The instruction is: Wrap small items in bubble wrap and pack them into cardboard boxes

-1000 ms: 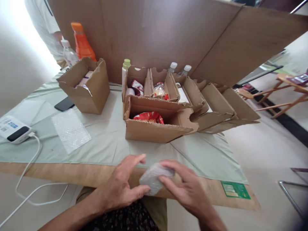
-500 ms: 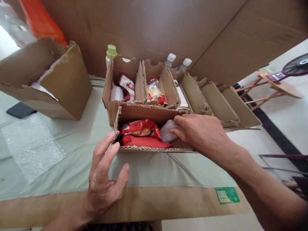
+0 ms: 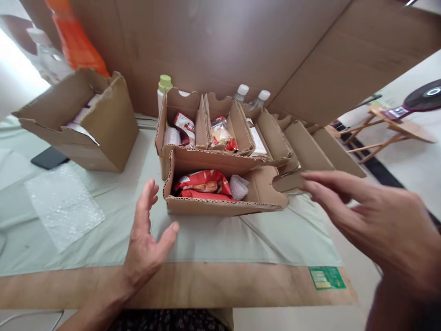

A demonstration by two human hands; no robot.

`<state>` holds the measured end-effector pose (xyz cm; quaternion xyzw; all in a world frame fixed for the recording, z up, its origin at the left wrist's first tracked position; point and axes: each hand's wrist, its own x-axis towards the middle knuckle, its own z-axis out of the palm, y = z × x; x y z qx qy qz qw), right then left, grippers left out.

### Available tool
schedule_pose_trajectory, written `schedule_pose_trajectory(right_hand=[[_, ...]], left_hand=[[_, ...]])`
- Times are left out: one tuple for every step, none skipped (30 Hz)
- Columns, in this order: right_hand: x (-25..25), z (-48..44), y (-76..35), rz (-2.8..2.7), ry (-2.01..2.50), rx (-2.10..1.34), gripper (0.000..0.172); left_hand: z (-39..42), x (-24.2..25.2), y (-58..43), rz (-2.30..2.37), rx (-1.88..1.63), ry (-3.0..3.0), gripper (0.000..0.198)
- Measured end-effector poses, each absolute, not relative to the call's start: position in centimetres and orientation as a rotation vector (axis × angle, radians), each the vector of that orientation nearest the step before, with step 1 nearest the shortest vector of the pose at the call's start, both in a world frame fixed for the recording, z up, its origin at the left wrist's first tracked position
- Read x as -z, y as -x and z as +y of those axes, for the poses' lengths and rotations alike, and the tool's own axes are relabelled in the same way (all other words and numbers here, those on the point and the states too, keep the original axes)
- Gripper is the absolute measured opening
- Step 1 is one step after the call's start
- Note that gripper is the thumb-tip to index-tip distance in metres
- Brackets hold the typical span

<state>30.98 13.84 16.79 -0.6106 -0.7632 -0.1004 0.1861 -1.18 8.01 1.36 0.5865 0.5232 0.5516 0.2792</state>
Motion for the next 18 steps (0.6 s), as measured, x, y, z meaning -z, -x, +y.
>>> schedule_pose_trajectory(right_hand=[[-15.9, 12.6, -32.1, -2.023, 1.735, 0.202, 0.04], [-14.5, 11.7, -32.8, -1.905, 1.739, 0.073, 0.042], [-12.7, 11.2, -32.9, -1.829, 1.721, -0.083, 0.05], [-10.6, 11.2, -32.4, -1.791, 1.697, -0.234, 0.06], [-8.5, 11.4, -31.5, -1.774, 1.657, -0.391, 0.067], [-6.6, 11.7, -30.4, -1.758, 1.608, -0.536, 0.067], [-5.2, 11.9, -29.2, -1.742, 1.574, -0.625, 0.066], [-4.1, 11.9, -28.1, -1.726, 1.546, -0.68, 0.063], [-3.5, 11.6, -27.5, -1.71, 1.533, -0.695, 0.06], [-3.4, 10.9, -27.3, -1.697, 1.533, -0.677, 0.057], [-3.5, 9.8, -27.5, -1.68, 1.534, -0.64, 0.054], [-3.9, 8.5, -28.1, -1.659, 1.53, -0.603, 0.051], [-4.4, 7.0, -29.0, -1.631, 1.525, -0.562, 0.049], [-4.9, 5.6, -29.8, -1.592, 1.521, -0.511, 0.046], [-5.5, 4.3, -30.4, -1.55, 1.516, -0.46, 0.044], [-6.1, 3.4, -30.7, -1.515, 1.509, -0.422, 0.043], [-6.7, 2.8, -30.7, -1.493, 1.502, -0.403, 0.044], [-7.3, 2.6, -30.2, -1.491, 1.493, -0.404, 0.045]], left_hand=[[8.4, -1.1, 1.4, 1.393, -1.434, -1.53, 0.085], [8.8, -0.8, 1.6, 1.375, -1.39, -1.502, 0.086], [9.3, -0.5, 1.7, 1.348, -1.352, -1.49, 0.087], [9.9, -0.1, 1.7, 1.314, -1.32, -1.492, 0.089], [10.4, 0.2, 1.6, 1.277, -1.289, -1.504, 0.09], [10.8, 0.4, 1.5, 1.241, -1.266, -1.52, 0.09], [11.1, 0.5, 1.3, 1.213, -1.252, -1.536, 0.09], [11.1, 0.5, 1.0, 1.197, -1.251, -1.547, 0.089], [10.9, 0.4, 0.7, 1.191, -1.255, -1.556, 0.09], [10.4, 0.1, 0.3, 1.189, -1.26, -1.569, 0.091], [9.7, -0.3, -0.2, 1.182, -1.262, -1.589, 0.094], [8.9, -0.9, -0.7, 1.164, -1.257, -1.619, 0.096], [8.0, -1.7, -1.1, 1.135, -1.242, -1.657, 0.099], [7.2, -2.5, -1.5, 1.1, -1.222, -1.696, 0.101], [6.4, -3.5, -1.7, 1.066, -1.204, -1.732, 0.103], [5.7, -4.4, -1.7, 1.046, -1.196, -1.761, 0.104], [5.3, -5.2, -1.4, 1.044, -1.2, -1.781, 0.104], [5.0, -6.0, -0.9, 1.057, -1.212, -1.793, 0.103]])
